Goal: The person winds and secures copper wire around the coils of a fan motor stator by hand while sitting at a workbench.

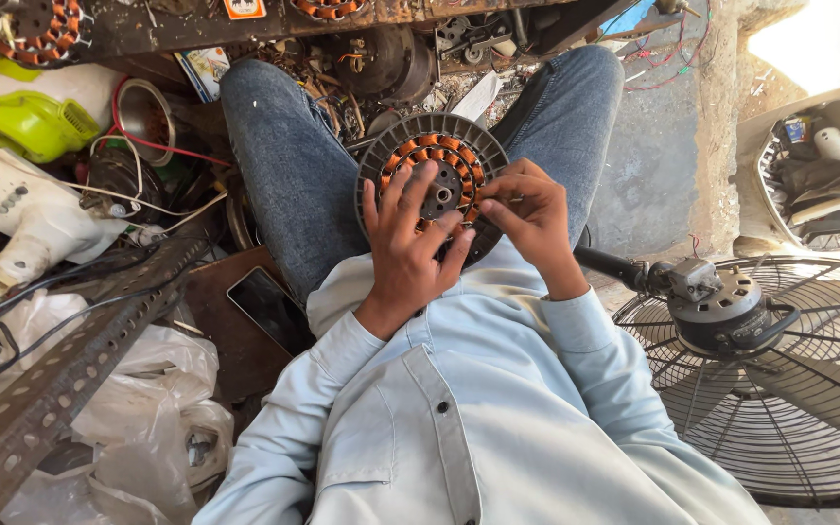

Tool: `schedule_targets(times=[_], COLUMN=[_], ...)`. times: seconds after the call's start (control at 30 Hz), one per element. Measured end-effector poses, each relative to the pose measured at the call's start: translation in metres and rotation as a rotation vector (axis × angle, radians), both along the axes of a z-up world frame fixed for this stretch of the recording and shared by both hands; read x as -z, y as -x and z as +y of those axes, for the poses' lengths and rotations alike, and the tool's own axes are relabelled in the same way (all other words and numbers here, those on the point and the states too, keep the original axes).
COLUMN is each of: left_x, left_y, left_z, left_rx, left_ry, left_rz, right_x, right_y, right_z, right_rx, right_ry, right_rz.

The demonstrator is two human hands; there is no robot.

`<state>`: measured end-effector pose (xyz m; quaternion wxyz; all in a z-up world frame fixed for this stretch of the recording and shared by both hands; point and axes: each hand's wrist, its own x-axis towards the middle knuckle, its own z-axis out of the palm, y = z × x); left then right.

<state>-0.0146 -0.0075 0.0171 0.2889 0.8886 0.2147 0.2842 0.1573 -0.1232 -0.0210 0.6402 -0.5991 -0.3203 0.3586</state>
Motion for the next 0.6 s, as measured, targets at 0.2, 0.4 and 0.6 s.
schedule_targets(times=[0.2,0.4,0.6], left_x=[0.002,0.007,0.010], left_y=[-0.006,-0.003,-0.003], left_z=[-0.001,0.000,0.001], left_rx=[0.002,-0.024,-0.049], left_ry=[-0.032,0.016,-0.012], left_rz=[0.060,0.088,0.149], right_x=[-0.004,-0.002,0.003], right_y=[0.009,0.014,0.011], right_z=[0.006,0.010,0.007], right_rx=[0.024,-0.032,-0.053], right_ry=[0.109,0.026,-0.008], right_rz=[-0.069,0.064,0.113])
